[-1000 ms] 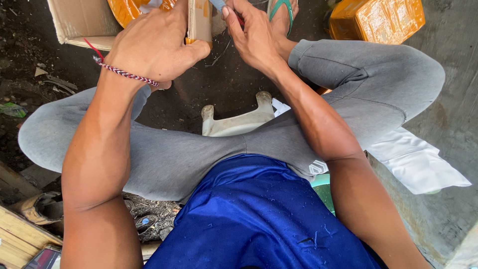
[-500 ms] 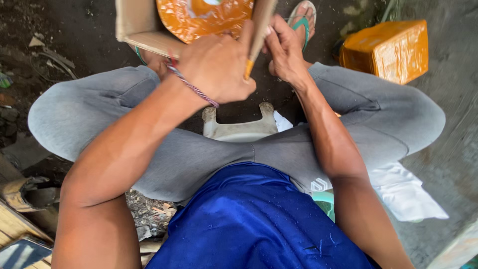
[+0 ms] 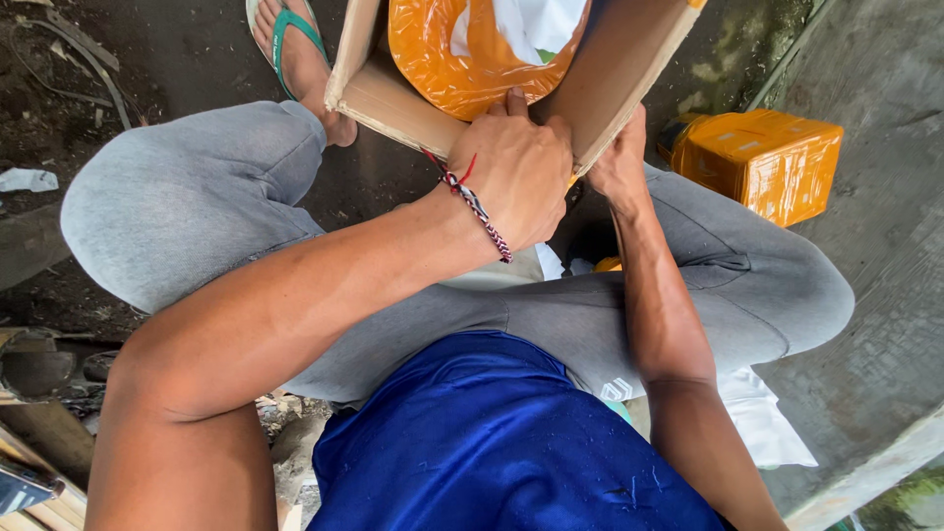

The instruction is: The person assembles a cardboard box by folding the flaps and securing them with a thin wire. They manipulate the box flaps and twist the wire to fasten the package.

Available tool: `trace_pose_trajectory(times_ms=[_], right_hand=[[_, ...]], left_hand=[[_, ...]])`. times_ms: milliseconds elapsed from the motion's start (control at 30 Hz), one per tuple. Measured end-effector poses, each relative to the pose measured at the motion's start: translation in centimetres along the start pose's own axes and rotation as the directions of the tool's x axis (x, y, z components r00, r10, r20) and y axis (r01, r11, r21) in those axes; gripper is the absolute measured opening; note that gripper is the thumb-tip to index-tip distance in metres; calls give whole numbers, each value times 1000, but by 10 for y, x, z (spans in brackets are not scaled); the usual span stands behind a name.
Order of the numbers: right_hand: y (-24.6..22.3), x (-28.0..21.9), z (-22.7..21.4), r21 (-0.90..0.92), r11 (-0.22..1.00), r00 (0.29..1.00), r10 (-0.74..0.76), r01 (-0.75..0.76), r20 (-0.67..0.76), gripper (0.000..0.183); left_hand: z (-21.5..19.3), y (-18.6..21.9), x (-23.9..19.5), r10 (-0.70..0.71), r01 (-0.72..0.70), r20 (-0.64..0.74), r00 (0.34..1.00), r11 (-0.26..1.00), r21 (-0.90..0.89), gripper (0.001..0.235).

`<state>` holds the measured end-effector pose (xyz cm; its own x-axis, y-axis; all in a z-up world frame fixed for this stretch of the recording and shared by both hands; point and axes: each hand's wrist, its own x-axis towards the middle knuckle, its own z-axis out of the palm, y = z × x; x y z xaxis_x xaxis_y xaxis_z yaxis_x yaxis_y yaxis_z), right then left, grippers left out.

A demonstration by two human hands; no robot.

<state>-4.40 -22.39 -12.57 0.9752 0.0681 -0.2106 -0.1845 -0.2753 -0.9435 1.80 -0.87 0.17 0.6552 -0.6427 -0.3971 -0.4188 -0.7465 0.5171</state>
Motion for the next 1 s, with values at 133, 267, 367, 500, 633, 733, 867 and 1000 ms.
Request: trace_pose_trajectory(times_ms=[133, 267, 367, 500, 633, 733, 867, 1000], right_hand=[[-9, 3, -3, -183, 978, 992, -113, 103, -46, 18], [-15, 1, -4, -245, 969, 994, -43, 18, -96, 17], [-22, 0, -2, -69, 994, 994, 84, -88, -69, 23], [-30, -2, 8, -131, 989, 992, 47, -62, -118, 30], [-30, -3, 8, -455, 878, 970, -218, 148, -107, 31], [-13, -4, 0, -226, 974, 995, -43, 23, -86, 35], [26, -7, -9, 202, 947, 964, 263, -251, -34, 43], [60, -7, -13, 689, 580, 832, 552, -434, 59, 32]], left_hand=[[-1, 1, 0, -6, 5, 34, 999, 1000, 7, 42], [-3, 3, -1, 12, -12, 15, 1000, 999, 34, 47], [-5, 2, 0, 51, -51, -3, 999, 997, 61, 51], [-6, 1, 0, 85, -79, 118, 989, 995, -56, 42], [-7, 0, 1, 72, -72, -7, 997, 997, 18, 46], [-6, 1, 2, 93, -93, -10, 996, 995, 23, 46], [-3, 0, 2, 93, -94, 64, 994, 995, 18, 40], [-2, 2, 3, 90, -84, -56, 994, 991, 100, 41]])
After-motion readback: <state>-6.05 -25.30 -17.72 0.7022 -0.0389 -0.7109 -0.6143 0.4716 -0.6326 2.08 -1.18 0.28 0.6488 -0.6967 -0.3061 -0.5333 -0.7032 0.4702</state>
